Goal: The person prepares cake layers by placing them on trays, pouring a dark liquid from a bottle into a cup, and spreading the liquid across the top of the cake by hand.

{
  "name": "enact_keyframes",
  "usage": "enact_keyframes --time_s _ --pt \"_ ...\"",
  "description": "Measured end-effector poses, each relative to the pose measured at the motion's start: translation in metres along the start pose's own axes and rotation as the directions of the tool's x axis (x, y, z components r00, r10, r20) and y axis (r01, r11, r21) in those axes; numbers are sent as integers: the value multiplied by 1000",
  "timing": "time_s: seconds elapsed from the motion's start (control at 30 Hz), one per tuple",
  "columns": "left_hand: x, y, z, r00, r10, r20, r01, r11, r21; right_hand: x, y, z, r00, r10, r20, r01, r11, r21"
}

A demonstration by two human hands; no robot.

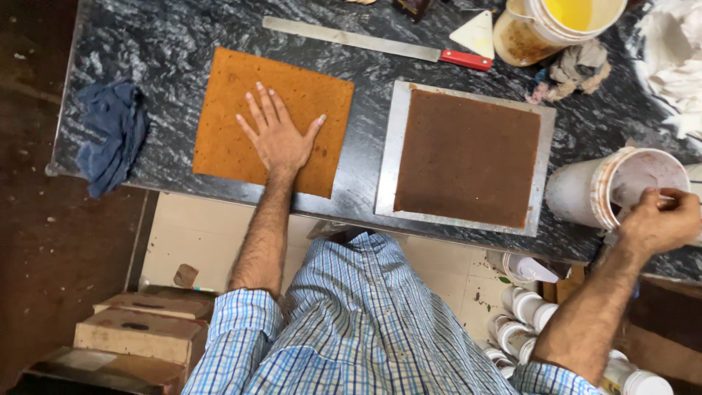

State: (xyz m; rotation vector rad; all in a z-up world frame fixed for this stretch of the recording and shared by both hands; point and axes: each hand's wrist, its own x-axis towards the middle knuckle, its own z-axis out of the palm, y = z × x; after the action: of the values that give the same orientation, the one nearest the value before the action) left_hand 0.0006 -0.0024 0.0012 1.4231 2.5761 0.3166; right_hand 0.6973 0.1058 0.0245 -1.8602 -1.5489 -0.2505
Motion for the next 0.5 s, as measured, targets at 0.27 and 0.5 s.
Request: enact_keyframes --time_s 0.27,0.5 --pt "-1 1 -3 999 -29 19 30 1000 -4 -1 -9 -4 875 388 291 -439 888 138" --pt "-31 2 2 999 18 29 -17 999 -28 -2 -15 -8 800 444 402 -500 865 38"
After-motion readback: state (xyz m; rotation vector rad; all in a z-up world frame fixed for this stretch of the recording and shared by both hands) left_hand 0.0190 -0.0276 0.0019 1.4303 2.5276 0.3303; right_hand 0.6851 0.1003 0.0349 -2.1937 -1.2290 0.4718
